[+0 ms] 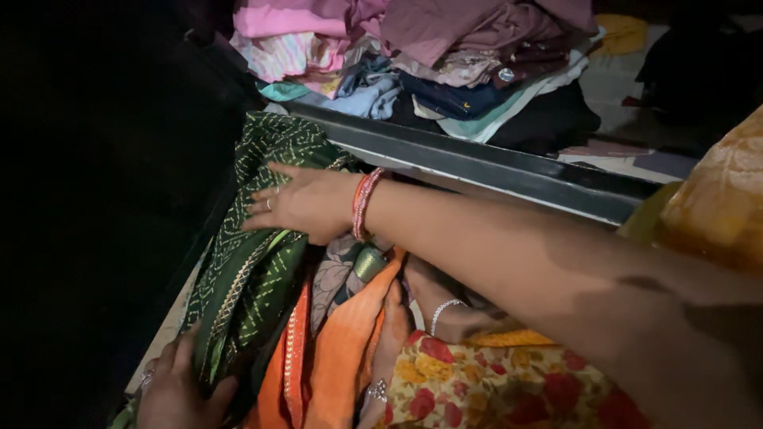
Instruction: The person folds several pieces of patterned fabric by hand and places them into a storage drawer. The person handles a red patterned cloth, a green patterned cloth, and a yellow floral cloth, folding each and stacking them in the drawer.
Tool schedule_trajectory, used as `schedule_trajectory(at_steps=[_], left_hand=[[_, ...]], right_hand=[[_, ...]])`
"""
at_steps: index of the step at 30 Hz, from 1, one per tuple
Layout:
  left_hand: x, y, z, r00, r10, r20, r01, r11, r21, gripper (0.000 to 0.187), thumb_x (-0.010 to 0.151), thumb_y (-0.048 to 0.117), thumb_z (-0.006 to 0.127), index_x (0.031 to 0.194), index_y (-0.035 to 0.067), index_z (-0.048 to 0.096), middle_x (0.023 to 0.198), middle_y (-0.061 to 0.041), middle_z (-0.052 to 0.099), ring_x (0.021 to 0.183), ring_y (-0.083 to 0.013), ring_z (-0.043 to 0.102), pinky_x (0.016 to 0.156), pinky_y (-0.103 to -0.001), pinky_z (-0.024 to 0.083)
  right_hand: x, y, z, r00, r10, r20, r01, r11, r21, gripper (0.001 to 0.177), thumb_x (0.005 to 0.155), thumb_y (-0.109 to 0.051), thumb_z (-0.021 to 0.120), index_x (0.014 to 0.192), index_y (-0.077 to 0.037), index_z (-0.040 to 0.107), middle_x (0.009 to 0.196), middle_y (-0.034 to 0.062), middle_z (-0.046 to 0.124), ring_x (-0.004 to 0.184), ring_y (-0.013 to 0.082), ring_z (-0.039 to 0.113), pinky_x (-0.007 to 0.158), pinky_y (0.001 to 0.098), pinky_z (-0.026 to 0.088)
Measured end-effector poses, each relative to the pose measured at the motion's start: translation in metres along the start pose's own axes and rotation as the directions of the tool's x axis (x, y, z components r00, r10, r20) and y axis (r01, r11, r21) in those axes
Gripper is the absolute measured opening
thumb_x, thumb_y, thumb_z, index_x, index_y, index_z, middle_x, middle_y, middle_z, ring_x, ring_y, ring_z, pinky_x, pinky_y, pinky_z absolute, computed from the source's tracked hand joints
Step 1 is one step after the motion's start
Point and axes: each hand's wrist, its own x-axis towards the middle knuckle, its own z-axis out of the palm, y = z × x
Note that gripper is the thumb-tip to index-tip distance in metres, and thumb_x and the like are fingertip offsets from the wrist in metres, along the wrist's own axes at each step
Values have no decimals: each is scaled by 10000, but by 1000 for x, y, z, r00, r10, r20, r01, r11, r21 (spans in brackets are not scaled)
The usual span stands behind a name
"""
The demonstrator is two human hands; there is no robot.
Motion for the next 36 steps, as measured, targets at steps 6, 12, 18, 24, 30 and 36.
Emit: schedule_trajectory(at_steps=[6, 12, 18, 24, 30, 36], left_hand=[[-1, -2, -17, 997, -54, -60, 65, 978, 201, 931, 751, 189, 847, 1561, 244, 391, 1404, -116, 562, 1336, -321, 526, 1137, -484, 444], [-12, 27, -27, 998, -68, 4, 65, 956, 285, 1075, 786, 280, 846, 1657, 400, 228, 1441, -171, 486, 1225, -350, 600, 974, -433, 567], [-33, 84, -31, 979, -130, 157, 57, 914, 402, 892, 929, 352, 665, 1670, 408, 172, 1432, -128, 507, 1045, -256, 734, 752, -348, 676], [-34, 73, -57, 991, 6, -131, -5, 1000, 10, 531, 950, 529, 551, 1398, 251, 617, 1227, -157, 630, 1015, -289, 704, 853, -441, 618], [0, 66, -67, 853, 133, -504, -276, 936, -220, 333, 1099, 264, 484, 1250, 97, 730, 1319, -182, 646, 1140, -365, 677, 978, -517, 491], [29, 90, -51, 876, 170, -451, -308, 917, -252, 407, 1047, 204, 507, 1394, 18, 611, 1424, -209, 594, 1231, -397, 636, 1030, -485, 502]], right_hand=[[8, 5, 22, 967, 11, -255, -20, 999, -33, 550, 978, -93, 576, 1506, -210, 472, 1581, 65, 499, 1469, 272, 459, 1244, 512, 297], [5, 8, 30, 947, -63, -315, 25, 992, -123, 684, 895, -31, 559, 1529, -253, 429, 1565, 69, 471, 1448, 276, 427, 1225, 525, 255], [-27, 2, 22, 985, -40, -170, 44, 999, 16, 935, 731, -163, 707, 1584, -242, 333, 1616, 94, 395, 1502, 250, 360, 1250, 512, 191], [-11, 0, -6, 995, -43, -94, 61, 980, 190, 881, 876, -702, 578, 1565, -207, 342, 1590, 175, 350, 1474, 306, 299, 1216, 529, 148], [57, -22, 1, 972, 112, -207, -64, 972, 225, 593, 1021, -577, 374, 1434, -214, 594, 1592, 76, 472, 1549, 256, 325, 1283, 530, 181], [71, -29, 27, 954, 274, -122, -247, 948, 200, 508, 984, -464, 415, 1383, -208, 599, 1579, 90, 412, 1491, 272, 293, 1219, 563, 136]])
